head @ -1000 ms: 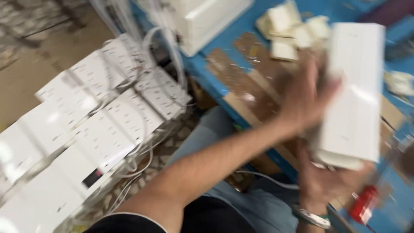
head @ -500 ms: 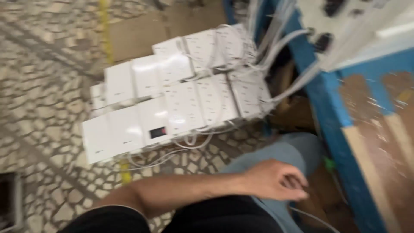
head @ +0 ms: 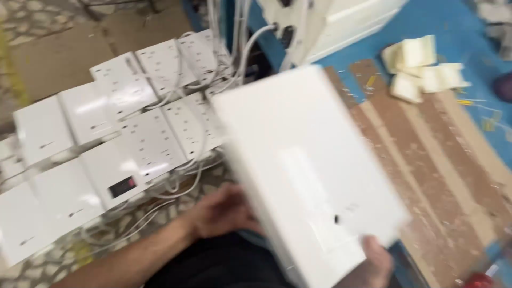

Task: The person sits at a workbench and uses a red-handled screwdriver to drive screws that fasten a white plastic end cap onto a metal electrical enclosure, repositioning the enclosure as needed. When the cap is secured, the person carries the finished enclosure and places it onto a stack of similar assembled units on the floor.

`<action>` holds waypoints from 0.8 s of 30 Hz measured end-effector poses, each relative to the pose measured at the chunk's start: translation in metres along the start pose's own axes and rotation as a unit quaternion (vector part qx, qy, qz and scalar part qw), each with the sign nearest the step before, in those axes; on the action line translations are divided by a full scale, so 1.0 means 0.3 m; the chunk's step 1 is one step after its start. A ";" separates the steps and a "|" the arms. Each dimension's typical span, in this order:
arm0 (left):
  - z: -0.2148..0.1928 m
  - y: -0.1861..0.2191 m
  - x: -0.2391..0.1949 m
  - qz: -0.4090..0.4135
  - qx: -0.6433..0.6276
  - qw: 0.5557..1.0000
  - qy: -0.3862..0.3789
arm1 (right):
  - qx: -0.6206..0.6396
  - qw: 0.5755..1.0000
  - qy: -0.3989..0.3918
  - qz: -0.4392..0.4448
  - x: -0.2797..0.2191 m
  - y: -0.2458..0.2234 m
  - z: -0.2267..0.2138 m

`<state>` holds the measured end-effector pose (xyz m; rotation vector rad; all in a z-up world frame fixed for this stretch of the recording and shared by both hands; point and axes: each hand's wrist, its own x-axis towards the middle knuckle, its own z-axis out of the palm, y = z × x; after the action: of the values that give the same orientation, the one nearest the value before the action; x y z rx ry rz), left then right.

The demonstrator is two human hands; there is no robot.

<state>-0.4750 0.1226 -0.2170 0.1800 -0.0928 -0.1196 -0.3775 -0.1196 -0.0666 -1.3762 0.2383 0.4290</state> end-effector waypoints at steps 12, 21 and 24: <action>-0.208 0.128 -0.266 0.187 0.135 0.944 0.236 | -0.051 0.956 -0.284 0.057 0.780 0.993 -0.396; 0.109 0.315 -0.332 0.225 0.154 0.875 0.401 | -0.059 0.879 -0.471 -0.046 0.088 -0.027 0.476; 0.186 0.321 -0.373 0.239 0.244 0.849 0.404 | -0.235 0.759 -0.541 -0.275 0.080 -0.022 0.607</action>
<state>-0.5806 0.2212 -0.1537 0.6970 0.6848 0.4938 -0.3683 0.0616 -0.0366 -1.3746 -1.2874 0.7386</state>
